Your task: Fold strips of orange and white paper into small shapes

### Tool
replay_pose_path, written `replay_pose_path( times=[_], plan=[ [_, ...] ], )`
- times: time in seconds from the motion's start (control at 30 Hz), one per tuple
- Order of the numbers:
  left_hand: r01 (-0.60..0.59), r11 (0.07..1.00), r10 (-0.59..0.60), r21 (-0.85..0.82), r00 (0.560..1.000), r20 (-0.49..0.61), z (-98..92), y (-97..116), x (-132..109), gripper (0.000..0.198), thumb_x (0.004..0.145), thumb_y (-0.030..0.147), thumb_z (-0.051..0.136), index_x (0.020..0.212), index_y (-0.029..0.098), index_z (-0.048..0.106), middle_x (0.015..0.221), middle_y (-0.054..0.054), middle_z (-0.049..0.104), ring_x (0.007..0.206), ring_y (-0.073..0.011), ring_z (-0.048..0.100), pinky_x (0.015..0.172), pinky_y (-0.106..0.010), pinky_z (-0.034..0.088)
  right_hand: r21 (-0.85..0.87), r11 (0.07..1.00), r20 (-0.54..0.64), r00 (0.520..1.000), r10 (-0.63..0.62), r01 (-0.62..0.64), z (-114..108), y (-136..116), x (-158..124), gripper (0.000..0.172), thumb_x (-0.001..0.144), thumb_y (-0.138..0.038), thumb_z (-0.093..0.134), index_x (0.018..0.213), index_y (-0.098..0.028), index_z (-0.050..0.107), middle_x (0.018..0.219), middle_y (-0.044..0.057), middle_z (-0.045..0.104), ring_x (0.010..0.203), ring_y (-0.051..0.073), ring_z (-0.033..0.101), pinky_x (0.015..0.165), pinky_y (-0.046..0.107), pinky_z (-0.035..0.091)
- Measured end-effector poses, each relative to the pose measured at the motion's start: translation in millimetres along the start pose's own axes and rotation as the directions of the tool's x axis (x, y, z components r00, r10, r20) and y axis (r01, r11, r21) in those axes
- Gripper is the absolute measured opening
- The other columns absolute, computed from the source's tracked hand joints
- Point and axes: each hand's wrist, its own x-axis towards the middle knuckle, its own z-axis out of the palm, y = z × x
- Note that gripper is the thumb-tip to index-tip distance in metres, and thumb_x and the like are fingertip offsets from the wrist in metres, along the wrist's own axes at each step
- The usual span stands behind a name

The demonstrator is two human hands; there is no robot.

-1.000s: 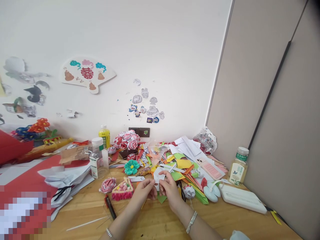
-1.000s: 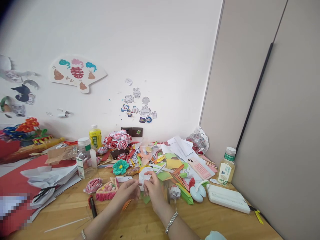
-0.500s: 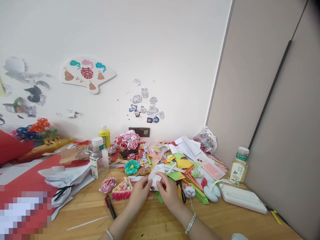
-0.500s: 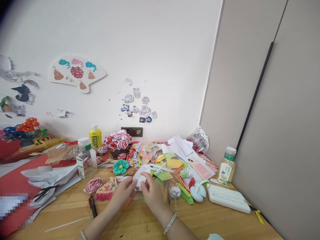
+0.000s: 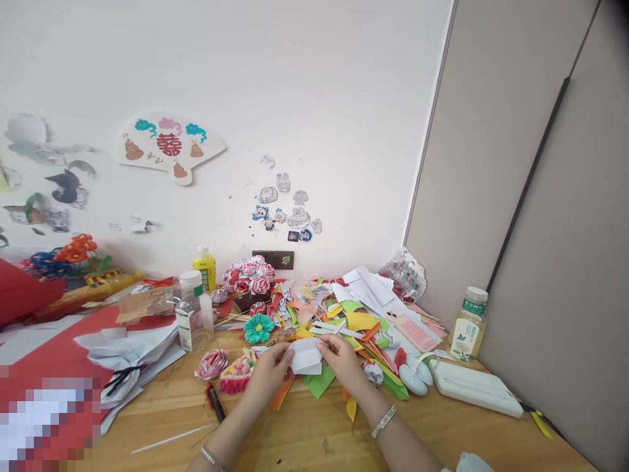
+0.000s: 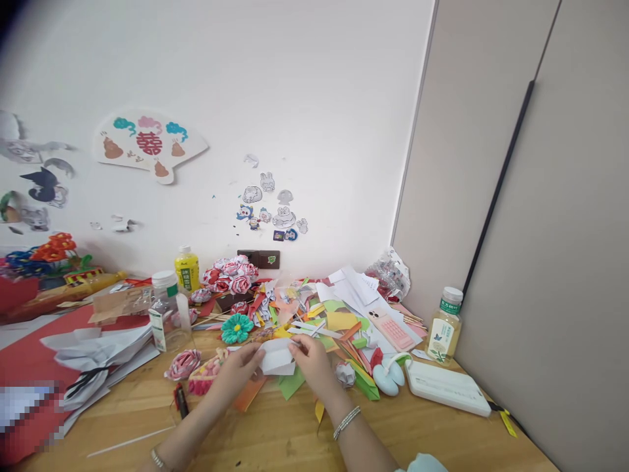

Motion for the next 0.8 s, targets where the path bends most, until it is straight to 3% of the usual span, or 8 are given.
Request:
replay_pose_path(
  times=[0.1, 0.2, 0.4, 0.6, 0.8],
  plan=[
    [0.081, 0.986, -0.078, -0.149, 0.997, 0.026, -3.8, 1, 3, 0.036, 0.063, 0.044, 0.054, 0.082, 0.013, 0.057, 0.050, 0.003, 0.057, 0.041, -0.0110, 0.051, 0.044, -0.022, 0.040, 0.129, 0.990, 0.086, 0.995, 0.048, -0.059, 1, 1, 0, 0.025, 0.074, -0.037, 0.049, 0.079, -0.014, 0.058, 0.057, 0.000, 0.054, 0.049, 0.012, 0.051, 0.044, 0.022, 0.039],
    [0.124, 0.966, -0.115, -0.226, 0.992, 0.052, -5.0, 4, 2, 0.045, 0.058, 0.044, 0.059, 0.089, 0.012, 0.057, 0.054, 0.001, 0.060, 0.041, -0.0103, 0.052, 0.044, -0.022, 0.042, 0.240, 0.961, 0.124, 0.987, 0.107, -0.134, 0, -2, -1, 0.028, 0.073, -0.035, 0.052, 0.089, -0.013, 0.056, 0.048, -0.003, 0.051, 0.039, 0.009, 0.047, 0.037, 0.019, 0.035],
    [0.176, 0.918, -0.148, -0.355, 0.984, 0.103, -7.6, 11, -1, 0.051, 0.056, 0.039, 0.065, 0.099, 0.013, 0.056, 0.060, 0.000, 0.062, 0.046, -0.0103, 0.053, 0.047, -0.023, 0.043, 0.413, 0.885, 0.236, 0.964, 0.123, -0.214, -2, -12, -4, 0.030, 0.074, -0.028, 0.050, 0.100, -0.015, 0.053, 0.059, 0.000, 0.058, 0.044, 0.010, 0.051, 0.039, 0.019, 0.037],
    [0.184, 0.841, -0.141, -0.509, 0.982, 0.123, -7.8, 4, 2, 0.048, 0.054, 0.034, 0.068, 0.097, 0.014, 0.059, 0.062, -0.002, 0.063, 0.056, -0.0140, 0.056, 0.054, -0.026, 0.045, 0.497, 0.843, 0.192, 0.974, 0.124, -0.205, 2, -15, -5, 0.025, 0.072, -0.023, 0.051, 0.094, -0.014, 0.057, 0.066, 0.002, 0.061, 0.044, 0.009, 0.052, 0.039, 0.019, 0.038],
    [0.188, 0.793, -0.154, -0.579, 0.982, 0.108, -7.3, 4, 1, 0.033, 0.054, 0.029, 0.069, 0.083, 0.014, 0.063, 0.059, -0.001, 0.062, 0.054, -0.0128, 0.056, 0.053, -0.026, 0.045, 0.509, 0.840, 0.153, 0.980, 0.125, -0.187, 5, -13, -5, 0.022, 0.071, -0.023, 0.052, 0.089, -0.014, 0.060, 0.068, 0.002, 0.061, 0.043, 0.009, 0.052, 0.038, 0.019, 0.038]
  ],
)
